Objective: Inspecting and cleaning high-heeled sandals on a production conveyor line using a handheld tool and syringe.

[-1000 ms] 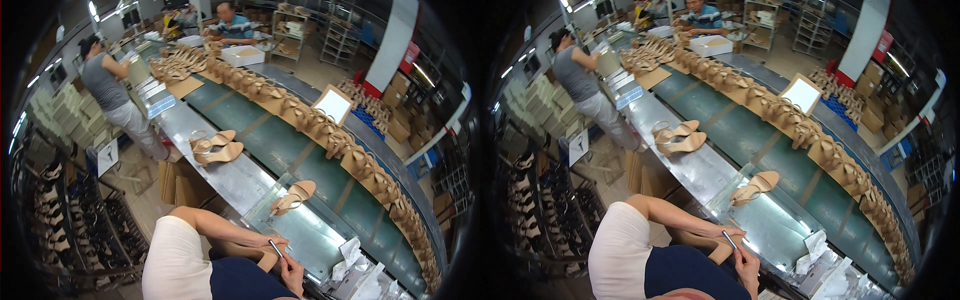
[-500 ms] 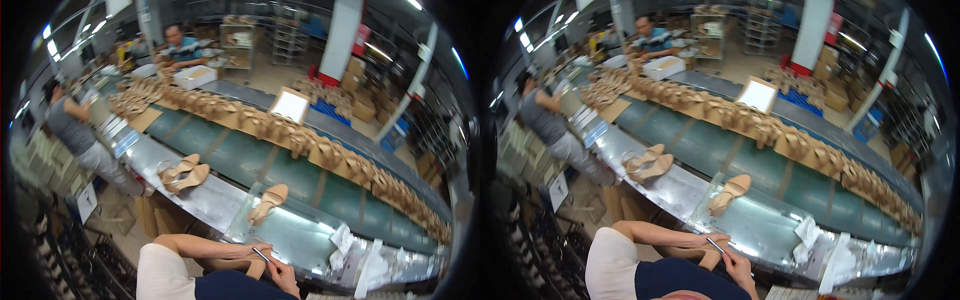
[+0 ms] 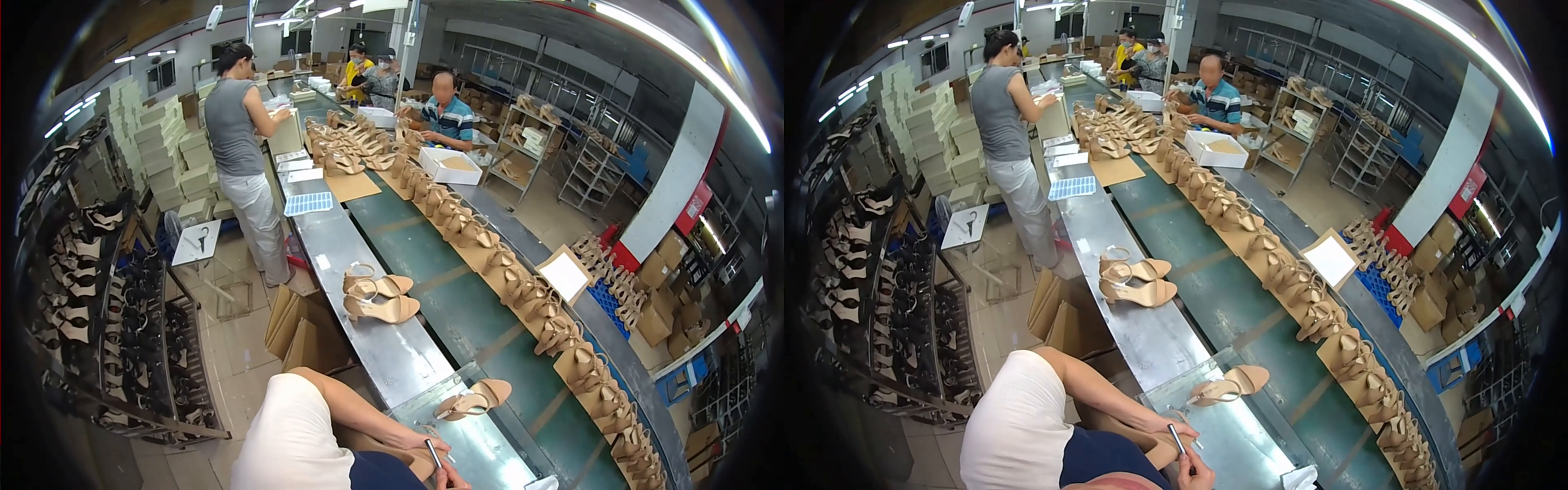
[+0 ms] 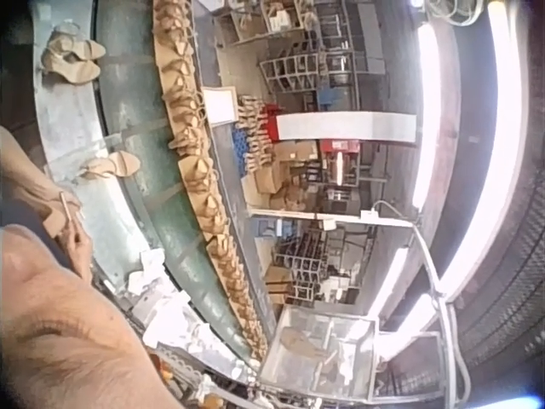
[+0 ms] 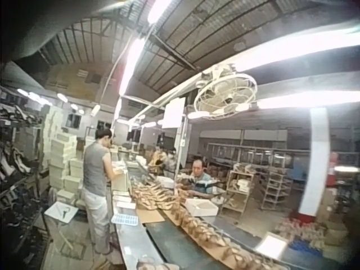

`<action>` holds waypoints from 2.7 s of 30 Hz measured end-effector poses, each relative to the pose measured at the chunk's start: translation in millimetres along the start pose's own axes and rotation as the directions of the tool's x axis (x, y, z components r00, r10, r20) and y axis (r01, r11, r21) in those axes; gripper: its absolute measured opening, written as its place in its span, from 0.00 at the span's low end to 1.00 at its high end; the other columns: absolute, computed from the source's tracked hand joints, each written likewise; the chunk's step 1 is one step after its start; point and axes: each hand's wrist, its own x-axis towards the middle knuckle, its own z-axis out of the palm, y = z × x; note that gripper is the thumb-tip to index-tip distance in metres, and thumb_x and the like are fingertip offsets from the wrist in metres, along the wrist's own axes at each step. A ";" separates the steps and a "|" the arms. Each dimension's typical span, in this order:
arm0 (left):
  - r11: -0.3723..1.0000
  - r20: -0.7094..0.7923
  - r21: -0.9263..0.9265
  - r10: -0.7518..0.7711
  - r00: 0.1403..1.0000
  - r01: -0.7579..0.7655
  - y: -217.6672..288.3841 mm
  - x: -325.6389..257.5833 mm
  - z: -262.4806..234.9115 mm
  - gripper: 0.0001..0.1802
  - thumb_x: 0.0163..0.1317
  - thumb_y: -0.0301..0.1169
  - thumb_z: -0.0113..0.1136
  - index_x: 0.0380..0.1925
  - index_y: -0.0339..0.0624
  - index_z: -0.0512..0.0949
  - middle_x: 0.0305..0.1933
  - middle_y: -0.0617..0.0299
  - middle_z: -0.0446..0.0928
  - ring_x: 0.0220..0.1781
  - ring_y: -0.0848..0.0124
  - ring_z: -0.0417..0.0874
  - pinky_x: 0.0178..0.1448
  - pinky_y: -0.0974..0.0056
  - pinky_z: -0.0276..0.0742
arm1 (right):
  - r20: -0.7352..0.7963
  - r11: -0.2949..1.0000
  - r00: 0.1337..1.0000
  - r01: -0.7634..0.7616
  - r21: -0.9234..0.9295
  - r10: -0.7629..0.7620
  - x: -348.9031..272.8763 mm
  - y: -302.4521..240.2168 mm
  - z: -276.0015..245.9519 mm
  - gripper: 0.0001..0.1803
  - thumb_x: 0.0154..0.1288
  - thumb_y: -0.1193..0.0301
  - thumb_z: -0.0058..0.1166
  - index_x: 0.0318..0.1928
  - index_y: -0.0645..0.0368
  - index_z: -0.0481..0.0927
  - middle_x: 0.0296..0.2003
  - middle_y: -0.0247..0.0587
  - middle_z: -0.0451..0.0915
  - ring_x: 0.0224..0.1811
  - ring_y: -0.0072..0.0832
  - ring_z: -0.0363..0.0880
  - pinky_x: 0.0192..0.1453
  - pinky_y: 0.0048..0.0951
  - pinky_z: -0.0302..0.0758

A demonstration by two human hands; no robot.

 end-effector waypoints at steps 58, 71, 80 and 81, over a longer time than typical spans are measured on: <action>1.000 -0.070 -0.011 -0.006 0.998 0.005 -7.9 -12.4 1.4 0.22 0.65 0.48 0.43 0.29 0.39 0.74 0.24 0.58 0.77 0.21 0.70 0.79 0.23 0.70 0.75 | -0.022 0.994 0.995 0.096 -0.052 -0.097 2.2 23.2 11.7 0.18 0.66 0.68 0.45 0.56 0.56 0.71 0.27 0.49 0.78 0.27 0.30 0.75 0.34 0.29 0.72; 1.000 -0.069 0.025 0.006 0.998 -0.005 -4.7 -16.9 5.0 0.22 0.64 0.49 0.45 0.28 0.41 0.74 0.23 0.60 0.77 0.20 0.71 0.78 0.22 0.70 0.74 | -0.029 0.988 0.990 0.133 -0.078 -0.136 5.1 36.8 14.8 0.18 0.67 0.65 0.44 0.55 0.56 0.72 0.40 0.55 0.79 0.41 0.38 0.78 0.45 0.32 0.72; 1.000 -0.103 0.019 -0.015 0.995 0.017 -6.1 -16.8 2.4 0.22 0.63 0.50 0.45 0.28 0.41 0.74 0.23 0.59 0.77 0.20 0.70 0.78 0.20 0.70 0.74 | -0.052 0.978 0.983 0.172 -0.117 -0.179 8.1 45.4 17.6 0.18 0.66 0.66 0.45 0.55 0.56 0.72 0.42 0.57 0.78 0.41 0.39 0.78 0.45 0.32 0.72; 0.999 -0.060 -0.011 -0.038 0.997 0.037 -6.6 -15.0 -0.5 0.23 0.62 0.50 0.46 0.28 0.40 0.75 0.25 0.57 0.78 0.22 0.68 0.79 0.24 0.68 0.75 | -0.070 0.964 0.970 0.223 -0.147 -0.235 8.6 47.5 18.5 0.18 0.66 0.66 0.45 0.54 0.56 0.73 0.42 0.57 0.78 0.41 0.39 0.78 0.45 0.31 0.72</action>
